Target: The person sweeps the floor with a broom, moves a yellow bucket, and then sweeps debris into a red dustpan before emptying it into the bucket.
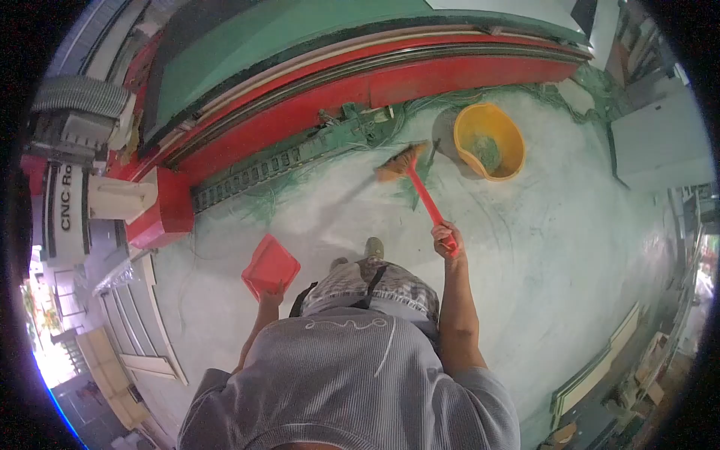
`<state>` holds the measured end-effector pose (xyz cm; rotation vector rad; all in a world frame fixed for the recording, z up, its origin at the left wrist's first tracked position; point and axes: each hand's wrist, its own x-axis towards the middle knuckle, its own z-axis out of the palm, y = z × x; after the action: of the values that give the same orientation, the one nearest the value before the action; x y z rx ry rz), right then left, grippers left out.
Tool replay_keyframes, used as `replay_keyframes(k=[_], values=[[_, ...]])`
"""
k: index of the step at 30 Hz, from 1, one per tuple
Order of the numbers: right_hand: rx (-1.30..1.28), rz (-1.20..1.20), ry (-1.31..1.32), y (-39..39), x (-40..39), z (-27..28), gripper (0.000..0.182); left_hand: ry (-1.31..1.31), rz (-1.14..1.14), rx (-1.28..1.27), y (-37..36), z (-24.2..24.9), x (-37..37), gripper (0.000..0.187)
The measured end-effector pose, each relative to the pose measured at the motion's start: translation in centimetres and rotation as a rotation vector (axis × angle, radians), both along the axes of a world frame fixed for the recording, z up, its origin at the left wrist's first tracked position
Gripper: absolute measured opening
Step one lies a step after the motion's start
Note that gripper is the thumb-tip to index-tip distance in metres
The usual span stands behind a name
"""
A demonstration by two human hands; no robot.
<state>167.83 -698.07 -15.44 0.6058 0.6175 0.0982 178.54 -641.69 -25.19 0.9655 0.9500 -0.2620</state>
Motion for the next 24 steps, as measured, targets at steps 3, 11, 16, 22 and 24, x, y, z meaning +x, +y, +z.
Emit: replay_keyframes(k=[3,11,16,22,24], values=[[-0.013,-0.088,-0.004,0.6,-3.3,-0.7,0.015,0.119,0.241,-0.211,-2.2,2.9,2.8,0.045],[0.049,-0.101,-0.052,5.1,-11.2,2.4,0.018,0.097,0.174,-0.309,-2.0,1.5,5.4,0.046],[0.013,-0.068,-0.066,5.7,-10.2,4.8,0.020,0.192,0.182,-0.363,-2.3,0.5,6.5,0.044],[-0.096,-0.094,-0.067,2.3,-3.2,0.7,0.017,0.034,-0.170,-0.210,-1.6,-0.5,6.3,0.043],[-0.086,-0.115,-0.090,1.5,-2.6,-1.4,0.016,0.039,-0.150,-0.250,-2.7,2.7,6.0,0.042]])
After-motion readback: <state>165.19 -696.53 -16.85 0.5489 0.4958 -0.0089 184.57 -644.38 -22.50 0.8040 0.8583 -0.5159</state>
